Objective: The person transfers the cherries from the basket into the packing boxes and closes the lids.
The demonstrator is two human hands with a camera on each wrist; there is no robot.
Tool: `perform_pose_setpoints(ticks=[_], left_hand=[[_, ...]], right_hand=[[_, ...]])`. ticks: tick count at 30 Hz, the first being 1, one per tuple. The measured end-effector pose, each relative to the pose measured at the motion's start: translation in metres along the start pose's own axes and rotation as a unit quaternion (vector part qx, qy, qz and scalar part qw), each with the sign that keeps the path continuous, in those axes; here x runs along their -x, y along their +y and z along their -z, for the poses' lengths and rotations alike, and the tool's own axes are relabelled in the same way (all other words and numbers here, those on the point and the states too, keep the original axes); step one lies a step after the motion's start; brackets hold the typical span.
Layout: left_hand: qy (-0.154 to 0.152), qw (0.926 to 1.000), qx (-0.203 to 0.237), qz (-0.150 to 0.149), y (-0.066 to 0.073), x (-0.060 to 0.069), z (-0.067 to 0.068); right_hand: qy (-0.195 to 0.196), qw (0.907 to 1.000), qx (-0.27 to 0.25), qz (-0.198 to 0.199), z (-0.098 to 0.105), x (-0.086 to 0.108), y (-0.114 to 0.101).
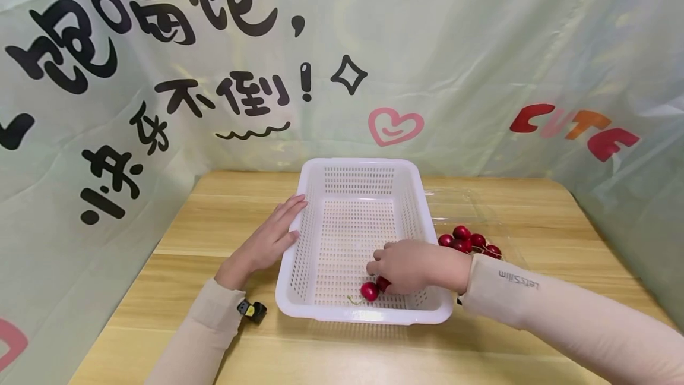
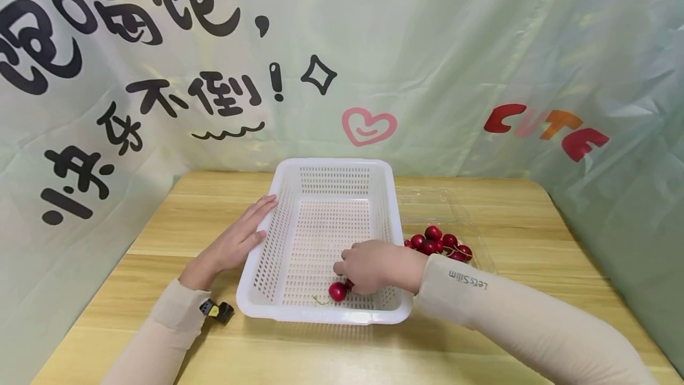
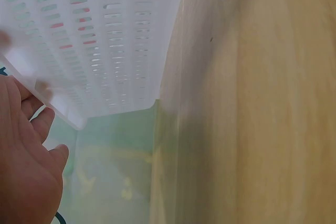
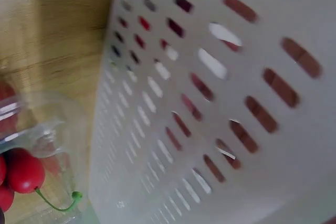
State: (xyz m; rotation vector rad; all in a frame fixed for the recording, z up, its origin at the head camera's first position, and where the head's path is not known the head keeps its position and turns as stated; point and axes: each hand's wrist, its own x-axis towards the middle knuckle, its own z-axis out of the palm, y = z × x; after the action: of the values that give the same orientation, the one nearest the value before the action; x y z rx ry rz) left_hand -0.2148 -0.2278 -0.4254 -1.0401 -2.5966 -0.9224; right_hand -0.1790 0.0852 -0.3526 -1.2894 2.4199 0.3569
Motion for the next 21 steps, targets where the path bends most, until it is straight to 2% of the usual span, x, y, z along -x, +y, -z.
perform_pose_setpoints(ticks=[4,11,15,21], left_hand=[[0.002,1.0,0.001,0.001,0.0,0.0,0.0],[0.004,1.0,-0.002,-0.006,0.001,-0.001,0.0],[0.003,1.0,-0.002,-0.005,0.002,-0.001,0.0],[0.006,1.0,-0.001,-0.007,0.002,0.0,0.0]], right_hand=[[-0.025,0.9996,0.013,-0.008,-0.006,-0.003,-0.004],[-0.02,0.9992,0.036,-0.001,-0.011,-0.005,-0.009],[-0.007,0.9993,0.038,-0.003,-0.009,-0.005,-0.008],[0.044,0.9986,0.027,0.006,0.002,0.0,-0.002]])
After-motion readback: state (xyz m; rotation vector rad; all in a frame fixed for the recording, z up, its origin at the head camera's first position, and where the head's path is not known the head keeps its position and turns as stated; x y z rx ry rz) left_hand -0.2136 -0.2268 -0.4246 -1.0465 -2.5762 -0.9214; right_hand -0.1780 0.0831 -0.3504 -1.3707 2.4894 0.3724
